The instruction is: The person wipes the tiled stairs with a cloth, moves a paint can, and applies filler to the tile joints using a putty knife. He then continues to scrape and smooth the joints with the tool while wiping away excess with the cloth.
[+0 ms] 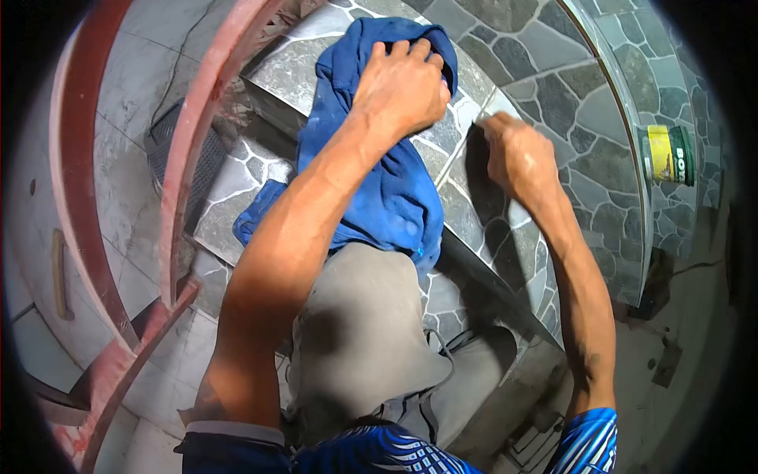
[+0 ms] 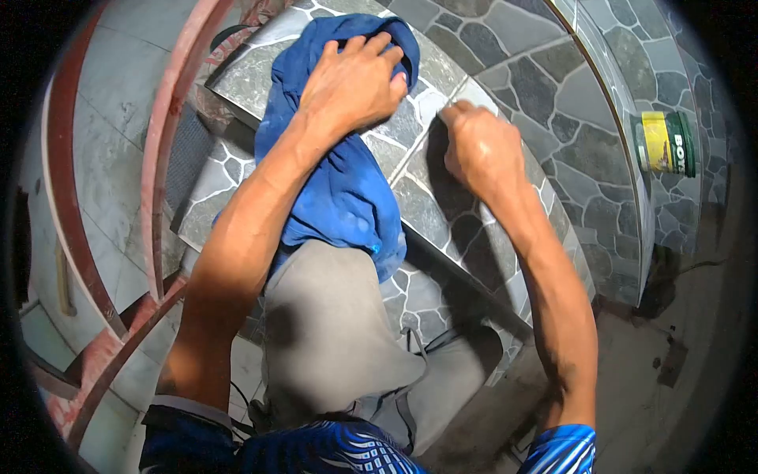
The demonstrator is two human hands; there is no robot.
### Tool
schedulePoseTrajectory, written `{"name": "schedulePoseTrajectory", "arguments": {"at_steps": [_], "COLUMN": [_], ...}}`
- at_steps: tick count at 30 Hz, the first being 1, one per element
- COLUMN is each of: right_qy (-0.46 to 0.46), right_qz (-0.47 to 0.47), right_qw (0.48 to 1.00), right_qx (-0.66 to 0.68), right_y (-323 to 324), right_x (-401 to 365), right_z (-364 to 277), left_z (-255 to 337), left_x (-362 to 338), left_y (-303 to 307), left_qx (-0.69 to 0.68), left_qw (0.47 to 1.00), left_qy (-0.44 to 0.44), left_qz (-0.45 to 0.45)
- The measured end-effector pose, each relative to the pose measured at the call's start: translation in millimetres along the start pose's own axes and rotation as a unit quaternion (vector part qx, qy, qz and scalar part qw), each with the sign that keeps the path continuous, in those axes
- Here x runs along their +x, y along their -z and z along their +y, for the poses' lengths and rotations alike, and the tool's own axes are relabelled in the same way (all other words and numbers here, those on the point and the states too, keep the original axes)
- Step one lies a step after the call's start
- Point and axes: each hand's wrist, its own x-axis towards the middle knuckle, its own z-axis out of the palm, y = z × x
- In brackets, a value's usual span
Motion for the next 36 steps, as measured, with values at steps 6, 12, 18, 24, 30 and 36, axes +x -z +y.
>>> {"name": "schedulePoseTrajectory", "arguments": {"at_steps": [6, 12, 18, 24, 30, 36], "right_qy": [0.031, 0.014, -0.005, 0.008, -0.005, 0.014], "right_qz": [-0.010, 0.035, 0.003, 0.045, 0.018, 0.019], "right_qw": [0.998, 0.998, 0.999, 0.997, 0.998, 0.996], "right_qx": [0.060, 0.055, 0.053, 0.059, 0.059, 0.086], "right_y": [-2, -3, -2, -2, -1, 3], "right_x": [-8, -8, 1, 2, -5, -8], "right_z": [-8, -13, -12, -14, -22, -26], "left_z": [-2, -3, -1, -1, 0, -2], "left_x": [3, 4, 2, 2, -2, 3], "left_y": [1, 2, 2, 1, -1, 1], "left_qx": [0.001, 0.003, 0.002, 0.004, -0.005, 0.003], "left_qw": [1.000, 1.000, 1.000, 1.000, 1.000, 1.000], "left_qy": [0.001, -0.007, -0.006, 0.000, 0.001, -0.001], "left_qz": [0.007, 0.015, 0.020, -0.006, -0.002, -0.001]}}
